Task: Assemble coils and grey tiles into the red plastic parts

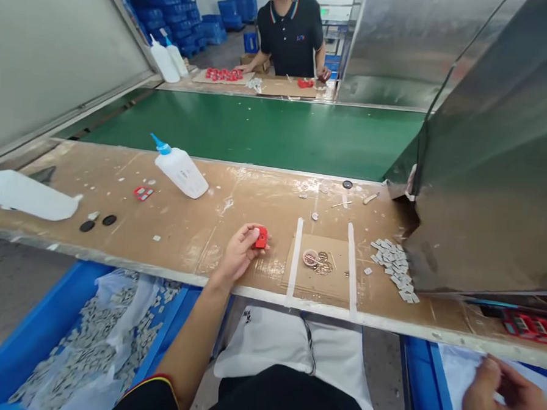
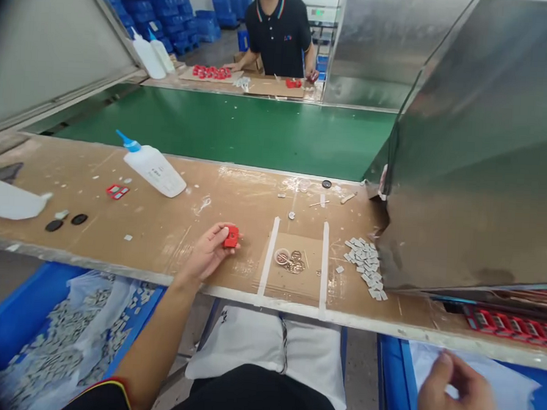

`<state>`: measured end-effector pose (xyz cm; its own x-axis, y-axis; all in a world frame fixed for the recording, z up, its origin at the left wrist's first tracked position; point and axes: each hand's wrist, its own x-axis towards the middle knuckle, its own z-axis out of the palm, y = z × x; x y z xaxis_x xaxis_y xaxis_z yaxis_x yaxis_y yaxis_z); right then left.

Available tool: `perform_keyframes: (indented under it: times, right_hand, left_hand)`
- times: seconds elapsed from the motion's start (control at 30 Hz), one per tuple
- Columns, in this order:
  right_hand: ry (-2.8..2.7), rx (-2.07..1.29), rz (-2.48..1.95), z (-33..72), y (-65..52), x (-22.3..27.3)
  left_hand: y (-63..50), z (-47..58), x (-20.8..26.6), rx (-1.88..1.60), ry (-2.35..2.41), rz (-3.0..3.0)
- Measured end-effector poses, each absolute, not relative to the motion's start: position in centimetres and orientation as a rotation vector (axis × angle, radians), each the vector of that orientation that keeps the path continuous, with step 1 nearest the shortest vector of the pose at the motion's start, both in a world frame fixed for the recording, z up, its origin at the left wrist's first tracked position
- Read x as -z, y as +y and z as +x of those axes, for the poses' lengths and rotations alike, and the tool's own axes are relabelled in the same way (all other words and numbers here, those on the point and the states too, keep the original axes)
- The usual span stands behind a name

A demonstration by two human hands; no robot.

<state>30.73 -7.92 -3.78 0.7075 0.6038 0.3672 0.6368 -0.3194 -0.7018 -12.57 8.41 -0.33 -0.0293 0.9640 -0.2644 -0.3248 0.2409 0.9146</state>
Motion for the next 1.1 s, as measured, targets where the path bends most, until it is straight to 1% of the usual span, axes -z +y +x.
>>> perform_keyframes:
  times: [0.1,0.2,0.3,0.43,0.6,0.8,0.9,1.0,1.1]
  right_hand:
    - [-1.108,-0.038,-1.988,25.3,-7.5,3.8]
    - [-1.4,-0.246,-1.764,21.2,-5.0,3.4]
    - [-1.618,-0.418,-1.58,18.1,-1.8,2.7]
    - [-1.761,-0.546,-1.421,15.0,2.0,2.0]
    - [-1.819,-0.567,-1.311,13.0,4.5,1.4]
    - [-1.898,-0.594,-1.305,12.3,5.8,-0.1]
    - [-1.947,-0.609,-1.27,11.9,6.4,-0.2]
    - [-1.979,-0.52,-1.262,11.6,6.8,0.2]
    - [-1.998,-0.36,-1.304,11.6,7.0,0.7]
  left_hand:
    - [7.7,-11.3,1.0,-1.202,1.142,0.855]
    - [7.0,-10.3,1.9,-1.165,1.222,1.09]
    - [6.0,-9.7,3.0,-1.073,1.242,1.162]
    - [4.7,-9.6,4.3,-1.038,1.309,1.26]
    - [4.3,-10.1,4.4,-1.073,1.22,1.29]
    - [5.0,-10.7,3.6,-1.316,0.936,0.917]
    - [5.2,-10.8,3.4,-1.338,0.837,0.761]
    - [5.2,-10.4,3.1,-1.323,0.795,0.739]
    - [5.0,-9.9,2.9,-1.211,0.825,0.82]
